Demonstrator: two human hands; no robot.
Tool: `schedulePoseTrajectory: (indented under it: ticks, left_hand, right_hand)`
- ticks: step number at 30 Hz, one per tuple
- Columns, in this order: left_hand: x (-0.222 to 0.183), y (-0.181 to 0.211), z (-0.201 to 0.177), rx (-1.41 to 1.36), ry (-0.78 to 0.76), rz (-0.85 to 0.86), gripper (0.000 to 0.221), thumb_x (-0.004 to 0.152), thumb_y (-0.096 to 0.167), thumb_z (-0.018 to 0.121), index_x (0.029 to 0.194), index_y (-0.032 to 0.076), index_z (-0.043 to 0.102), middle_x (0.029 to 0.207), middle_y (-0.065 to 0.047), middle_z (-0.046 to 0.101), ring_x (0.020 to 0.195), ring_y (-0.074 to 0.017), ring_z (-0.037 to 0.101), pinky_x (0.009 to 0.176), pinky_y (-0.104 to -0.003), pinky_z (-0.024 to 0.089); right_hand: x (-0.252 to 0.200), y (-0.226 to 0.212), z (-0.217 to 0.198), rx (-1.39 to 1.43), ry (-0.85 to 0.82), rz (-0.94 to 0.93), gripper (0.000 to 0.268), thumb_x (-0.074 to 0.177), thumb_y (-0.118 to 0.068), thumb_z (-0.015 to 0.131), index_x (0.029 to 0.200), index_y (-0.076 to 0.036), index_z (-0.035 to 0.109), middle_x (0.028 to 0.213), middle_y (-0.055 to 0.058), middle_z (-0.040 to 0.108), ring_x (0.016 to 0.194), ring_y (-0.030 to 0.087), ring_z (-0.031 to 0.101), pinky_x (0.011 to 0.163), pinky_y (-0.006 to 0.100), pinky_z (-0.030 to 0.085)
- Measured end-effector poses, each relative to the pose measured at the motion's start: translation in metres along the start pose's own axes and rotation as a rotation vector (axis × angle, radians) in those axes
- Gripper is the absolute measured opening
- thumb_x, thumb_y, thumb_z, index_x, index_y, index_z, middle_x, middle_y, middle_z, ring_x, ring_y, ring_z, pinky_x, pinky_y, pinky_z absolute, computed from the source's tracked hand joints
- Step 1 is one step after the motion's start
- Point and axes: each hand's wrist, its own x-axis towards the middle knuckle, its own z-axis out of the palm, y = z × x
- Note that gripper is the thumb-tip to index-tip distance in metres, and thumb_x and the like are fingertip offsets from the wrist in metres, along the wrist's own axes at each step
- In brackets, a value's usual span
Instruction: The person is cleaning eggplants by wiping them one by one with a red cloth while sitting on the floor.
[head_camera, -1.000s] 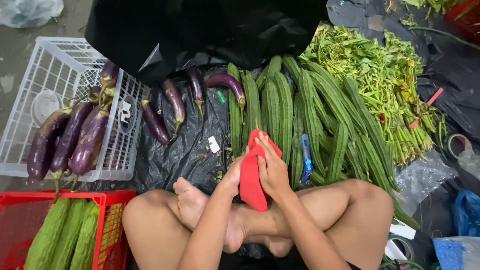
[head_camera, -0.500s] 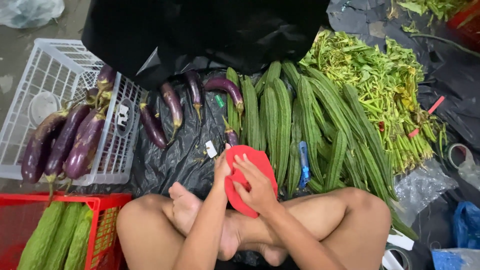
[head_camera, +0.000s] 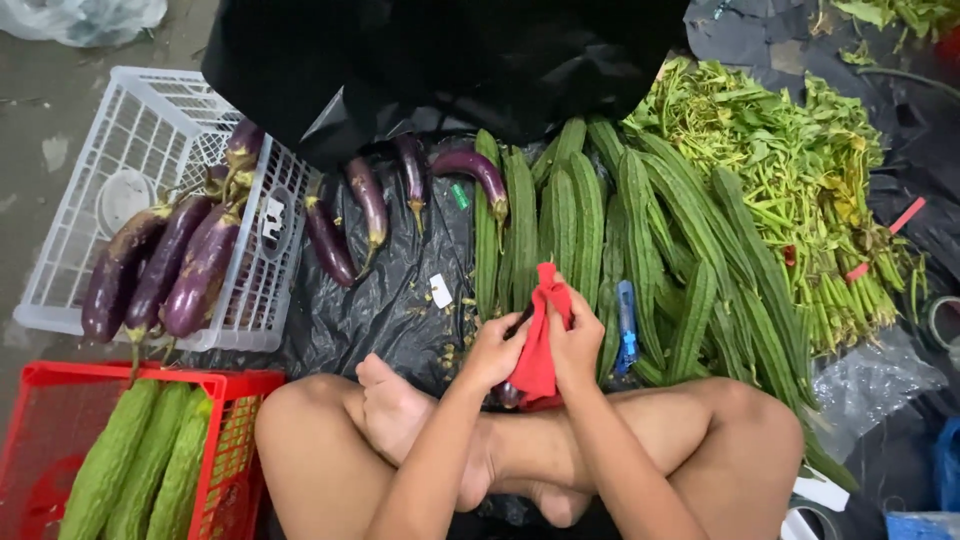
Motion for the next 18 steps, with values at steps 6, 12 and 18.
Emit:
schedulePoseTrajectory:
  ticks: [6,12,18]
  left_hand:
    - [0.004,0.005,-0.018,-0.124,0.207,-0.071,0.048,0.103,0.047,0.052,0.117,0.008,0.077,0.114,-0.018,0.075,0.115,-0.0351,0.068,0.100,-0.045,0.050]
    - [0.018,-0.015,-0.024,-0.183,0.349,-0.071,0.045,0.100,0.048,0.059,0.101,0.007,0.078,0.095,-0.019,0.076,0.098,-0.0271,0.068,0.084,-0.042,0.051]
    - [-0.002,0.021,-0.023,-0.034,0.233,-0.096,0.040,0.096,0.037,0.064,0.120,0.007,0.075,0.113,-0.020,0.075,0.116,-0.0345,0.068,0.098,-0.043,0.054]
  right_hand:
    - [-0.024,0.001,-0.001,-0.106,-0.215,-0.219,0.043,0.075,0.006,0.075,0.114,-0.011,0.079,0.111,0.013,0.079,0.108,0.035,0.071,0.091,0.047,0.058]
    - [-0.039,-0.021,-0.001,-0.079,-0.353,-0.188,0.030,0.080,-0.007,0.079,0.106,-0.022,0.083,0.108,-0.001,0.082,0.106,0.020,0.075,0.091,0.033,0.059]
    - [-0.026,-0.018,-0.005,-0.110,-0.137,-0.101,0.021,0.079,-0.005,0.081,0.097,-0.016,0.084,0.090,0.008,0.081,0.091,0.030,0.077,0.079,0.042,0.061]
